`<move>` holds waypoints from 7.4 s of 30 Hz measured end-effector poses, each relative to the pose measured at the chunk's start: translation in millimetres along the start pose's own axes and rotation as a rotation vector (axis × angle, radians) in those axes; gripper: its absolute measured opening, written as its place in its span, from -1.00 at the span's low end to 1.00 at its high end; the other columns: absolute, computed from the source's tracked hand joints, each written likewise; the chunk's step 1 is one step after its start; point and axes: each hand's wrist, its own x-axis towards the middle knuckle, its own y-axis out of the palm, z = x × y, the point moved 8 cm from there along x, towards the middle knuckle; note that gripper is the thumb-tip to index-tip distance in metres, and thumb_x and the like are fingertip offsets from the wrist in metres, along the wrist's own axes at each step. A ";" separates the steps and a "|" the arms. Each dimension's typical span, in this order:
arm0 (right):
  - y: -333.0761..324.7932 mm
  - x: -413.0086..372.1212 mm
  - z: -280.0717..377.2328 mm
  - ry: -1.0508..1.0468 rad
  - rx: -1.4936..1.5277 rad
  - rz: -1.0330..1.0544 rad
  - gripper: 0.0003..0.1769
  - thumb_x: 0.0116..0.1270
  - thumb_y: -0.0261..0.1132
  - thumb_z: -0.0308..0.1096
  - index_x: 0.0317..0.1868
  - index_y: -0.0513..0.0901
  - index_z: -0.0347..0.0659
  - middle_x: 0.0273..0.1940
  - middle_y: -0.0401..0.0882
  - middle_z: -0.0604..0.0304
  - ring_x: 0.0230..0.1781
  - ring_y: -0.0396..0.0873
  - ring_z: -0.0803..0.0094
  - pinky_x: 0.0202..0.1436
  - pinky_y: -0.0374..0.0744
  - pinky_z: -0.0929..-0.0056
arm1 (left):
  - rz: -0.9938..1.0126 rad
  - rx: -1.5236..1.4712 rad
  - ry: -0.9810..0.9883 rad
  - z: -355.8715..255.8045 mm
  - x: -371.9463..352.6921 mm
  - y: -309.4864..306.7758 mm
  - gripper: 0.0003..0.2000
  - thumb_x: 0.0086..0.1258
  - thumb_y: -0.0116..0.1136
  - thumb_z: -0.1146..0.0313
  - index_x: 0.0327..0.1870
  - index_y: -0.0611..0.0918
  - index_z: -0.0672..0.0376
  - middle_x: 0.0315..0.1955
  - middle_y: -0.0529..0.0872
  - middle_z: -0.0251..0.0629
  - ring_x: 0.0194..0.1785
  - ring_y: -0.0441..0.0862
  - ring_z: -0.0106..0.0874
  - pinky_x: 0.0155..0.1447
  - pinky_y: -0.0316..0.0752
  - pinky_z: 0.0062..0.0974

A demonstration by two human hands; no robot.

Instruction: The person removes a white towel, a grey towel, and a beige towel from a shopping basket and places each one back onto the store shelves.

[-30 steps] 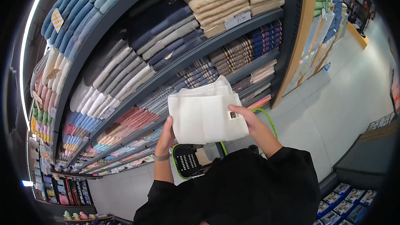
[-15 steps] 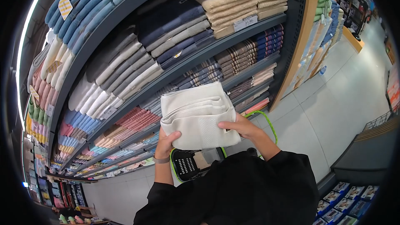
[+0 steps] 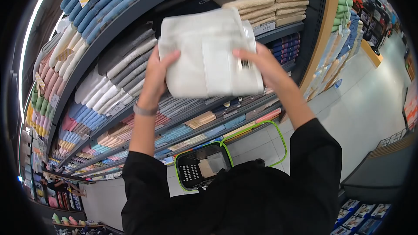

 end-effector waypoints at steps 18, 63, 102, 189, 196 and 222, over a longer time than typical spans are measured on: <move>2.3 160.4 113.0 -0.049 -0.560 0.001 -0.60 0.25 0.28 -0.23 -0.03 0.59 -0.37 -0.02 0.56 -0.01 -0.10 0.59 0.38 -0.07 0.55 0.45 | -0.365 1.170 0.081 -62.1 145.3 -24.9 -0.44 0.34 0.01 0.06 0.27 0.40 0.23 0.23 0.41 0.10 0.35 0.26 -0.03 0.35 0.20 -0.32; 85.5 216.7 97.0 -0.658 -1.555 0.172 -0.36 0.41 -0.20 0.10 0.28 0.40 -0.15 0.32 0.29 -0.03 0.33 0.26 0.08 0.38 0.25 0.23 | -0.017 1.795 0.409 -71.6 146.7 13.2 -0.47 0.45 -0.23 -0.06 0.24 0.46 0.13 0.21 0.45 -0.01 0.27 0.36 -0.05 0.38 0.17 -0.30; 54.1 76.7 85.3 -1.328 -1.329 0.002 -0.89 0.11 0.22 -0.52 -0.31 0.55 -0.28 -0.30 0.50 0.12 -0.27 0.48 0.18 -0.20 0.48 0.30 | -0.054 1.637 1.068 -58.6 17.3 13.6 -0.87 0.14 0.19 0.48 -0.30 0.55 0.21 -0.36 0.52 -0.28 -0.28 0.48 -0.31 -0.20 0.37 -0.36; 89.9 -24.3 16.3 -1.099 -0.952 0.209 -0.65 0.12 0.12 -0.64 -0.03 0.57 -0.35 -0.05 0.58 -0.08 -0.01 0.54 0.02 0.11 0.46 0.19 | -0.331 1.229 0.845 -48.0 -85.9 -4.9 -0.68 0.20 0.07 0.46 0.01 0.53 0.23 0.08 0.53 -0.11 0.18 0.43 -0.14 0.22 0.25 -0.25; -20.7 -76.9 -264.8 -0.162 -0.864 0.379 -0.82 0.33 0.08 -0.42 -0.17 0.60 -0.25 -0.31 0.67 0.06 -0.25 0.63 0.18 -0.16 0.54 0.34 | -0.356 0.737 -0.003 251.1 -277.3 -21.5 -0.84 0.28 0.04 0.47 -0.17 0.54 0.34 -0.20 0.60 -0.02 -0.06 0.53 -0.04 0.01 0.44 -0.25; -75.4 -444.4 -543.2 1.044 -0.745 0.052 -0.65 0.31 0.06 -0.28 0.01 0.53 -0.32 -0.27 0.66 0.06 -0.30 0.63 0.38 -0.26 0.59 0.43 | -0.037 0.354 -1.109 582.0 -730.5 -188.2 -0.67 0.28 0.03 0.19 -0.23 0.60 0.34 -0.41 0.67 -0.21 -0.37 0.60 -0.45 -0.24 0.51 -0.48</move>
